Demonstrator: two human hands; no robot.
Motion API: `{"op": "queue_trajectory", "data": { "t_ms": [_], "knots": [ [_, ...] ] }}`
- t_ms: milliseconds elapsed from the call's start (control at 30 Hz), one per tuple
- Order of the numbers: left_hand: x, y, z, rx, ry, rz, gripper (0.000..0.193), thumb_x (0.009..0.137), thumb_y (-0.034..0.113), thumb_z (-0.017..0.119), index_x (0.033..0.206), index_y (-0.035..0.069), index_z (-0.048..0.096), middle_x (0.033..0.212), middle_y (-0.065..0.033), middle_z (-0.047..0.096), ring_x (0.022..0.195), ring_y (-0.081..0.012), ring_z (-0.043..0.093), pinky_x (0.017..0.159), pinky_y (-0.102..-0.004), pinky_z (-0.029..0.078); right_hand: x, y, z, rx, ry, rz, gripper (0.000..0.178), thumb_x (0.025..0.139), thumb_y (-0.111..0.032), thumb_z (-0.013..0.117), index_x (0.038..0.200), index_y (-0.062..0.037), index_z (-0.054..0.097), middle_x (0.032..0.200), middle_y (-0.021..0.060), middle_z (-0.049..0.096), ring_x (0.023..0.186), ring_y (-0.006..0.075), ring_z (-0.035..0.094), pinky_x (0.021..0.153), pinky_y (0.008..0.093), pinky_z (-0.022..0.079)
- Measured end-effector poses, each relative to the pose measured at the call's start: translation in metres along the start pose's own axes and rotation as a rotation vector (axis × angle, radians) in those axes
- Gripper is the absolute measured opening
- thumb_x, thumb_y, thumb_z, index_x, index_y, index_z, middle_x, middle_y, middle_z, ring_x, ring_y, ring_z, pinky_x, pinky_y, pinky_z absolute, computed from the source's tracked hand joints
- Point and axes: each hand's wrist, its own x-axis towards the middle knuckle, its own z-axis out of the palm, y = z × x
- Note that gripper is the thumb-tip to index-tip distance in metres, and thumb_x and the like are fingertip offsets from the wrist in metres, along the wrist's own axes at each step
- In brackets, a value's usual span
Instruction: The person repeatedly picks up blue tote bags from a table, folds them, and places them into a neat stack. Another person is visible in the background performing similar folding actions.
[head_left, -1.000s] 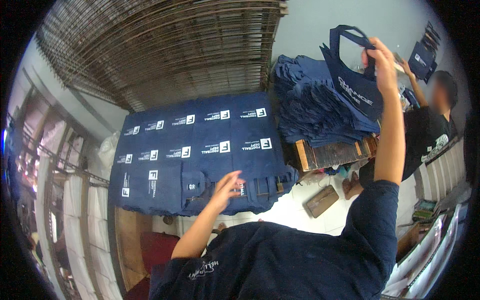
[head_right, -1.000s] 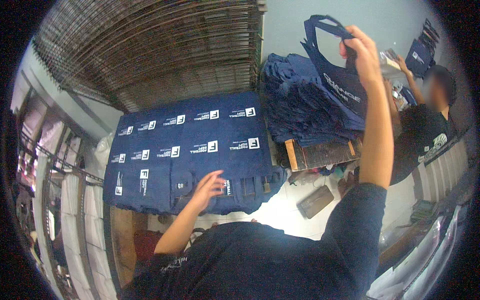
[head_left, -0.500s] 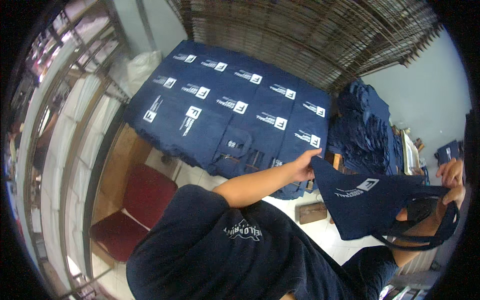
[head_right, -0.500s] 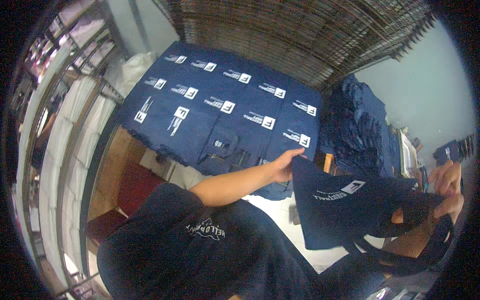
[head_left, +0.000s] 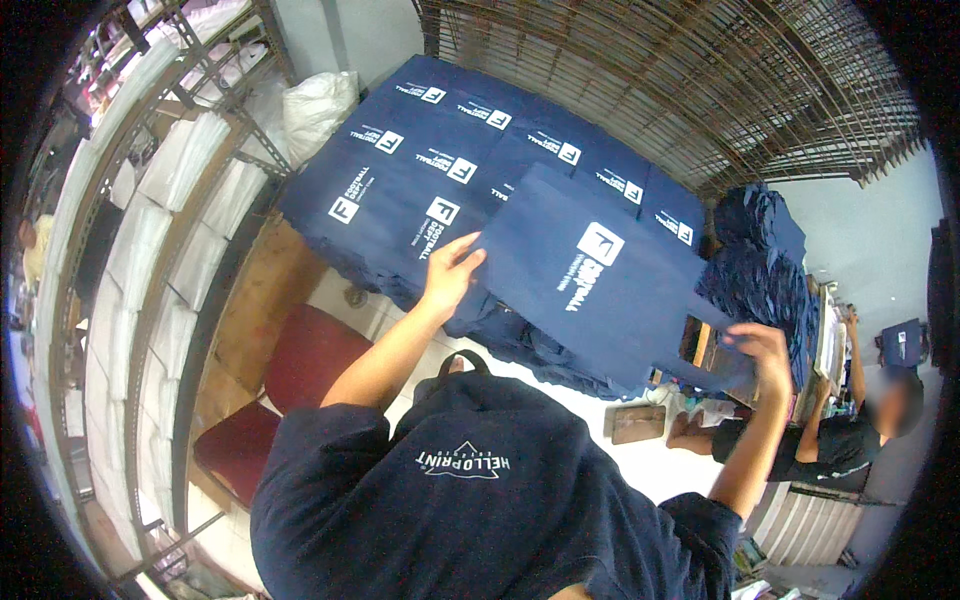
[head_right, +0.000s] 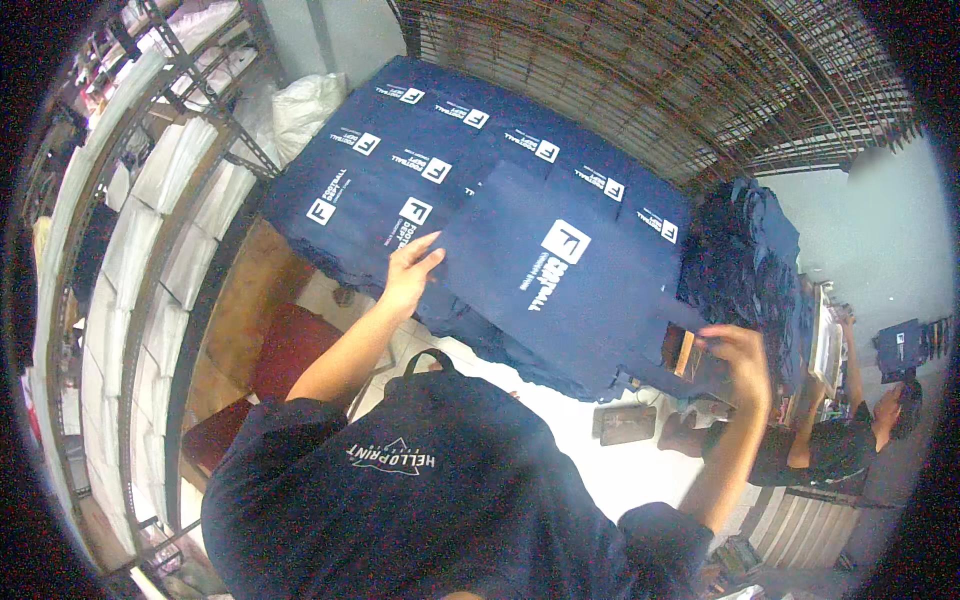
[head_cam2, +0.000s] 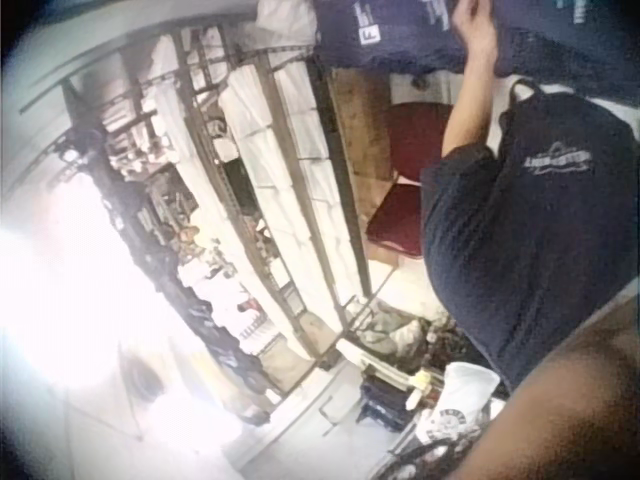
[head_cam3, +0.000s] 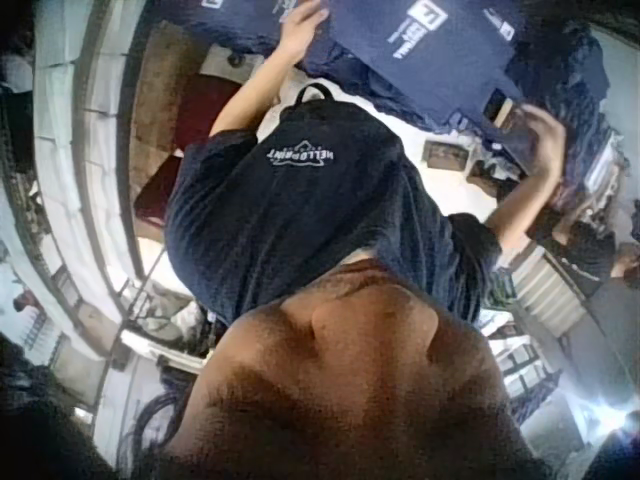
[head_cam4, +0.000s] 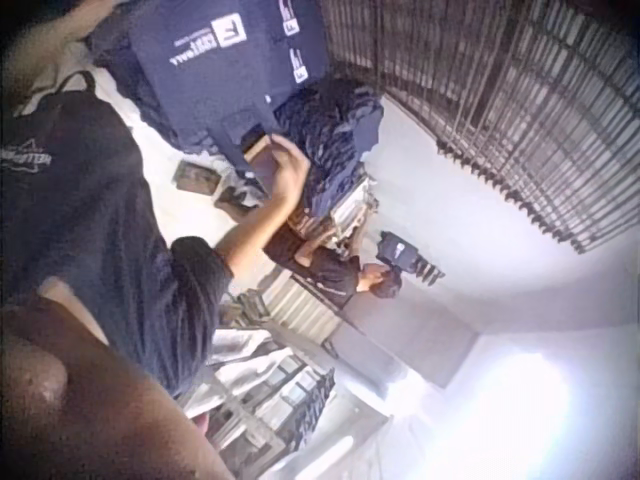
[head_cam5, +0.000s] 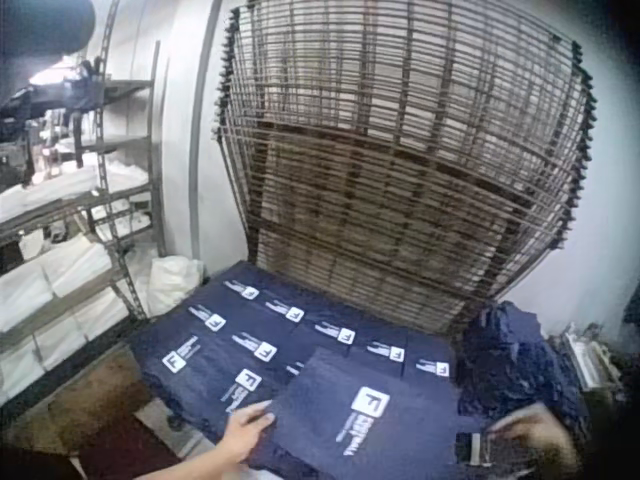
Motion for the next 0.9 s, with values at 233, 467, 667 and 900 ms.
{"op": "queue_trajectory", "data": {
  "t_ms": [233, 467, 667, 900],
  "knots": [
    [0.028, -0.092, -0.078, 0.659, 0.246, 0.227, 0.035, 0.073, 0.017, 0.069, 0.104, 0.002, 0.062, 0.087, -0.0133, 0.064, 0.073, -0.0168, 0.06, 0.065, -0.0299, 0.048, 0.084, 0.15, 0.127, -0.307, 0.174, -0.165, 0.03, 0.063, 0.005, 0.054, 0.09, -0.004, 0.066, 0.076, 0.0115, 0.064, 0.054, 0.0135, 0.048, 0.055, 0.027, 0.041],
    [0.028, -0.094, -0.087, 0.838, 0.214, 0.109, 0.039, 0.072, 0.017, 0.067, 0.108, 0.005, 0.06, 0.091, -0.0216, 0.063, 0.085, -0.0327, 0.061, 0.076, -0.039, 0.047, 0.09, 0.177, 0.164, -0.338, 0.268, 0.01, 0.027, 0.066, 0.002, 0.056, 0.089, -0.0057, 0.067, 0.092, 0.0147, 0.065, 0.089, 0.0275, 0.062, 0.079, 0.0334, 0.047],
    [0.029, -0.096, -0.087, 0.822, 0.203, 0.13, 0.04, 0.072, 0.017, 0.067, 0.108, 0.003, 0.059, 0.09, -0.0221, 0.062, 0.084, -0.0328, 0.061, 0.076, -0.0396, 0.048, 0.098, 0.177, 0.171, -0.4, 0.408, -0.042, 0.027, 0.066, 0.0, 0.055, 0.09, -0.0056, 0.066, 0.093, 0.0164, 0.064, 0.09, 0.0316, 0.061, 0.081, 0.0355, 0.046],
    [0.032, -0.096, -0.087, 0.847, 0.193, 0.164, 0.039, 0.072, 0.016, 0.066, 0.106, -0.001, 0.059, 0.091, -0.0218, 0.062, 0.084, -0.0316, 0.061, 0.074, -0.0378, 0.048, 0.108, 0.182, 0.175, -0.39, 0.44, -0.023, 0.025, 0.067, 0.0, 0.055, 0.089, -0.006, 0.067, 0.092, 0.0171, 0.064, 0.089, 0.033, 0.06, 0.081, 0.0365, 0.046]
  ]
}}
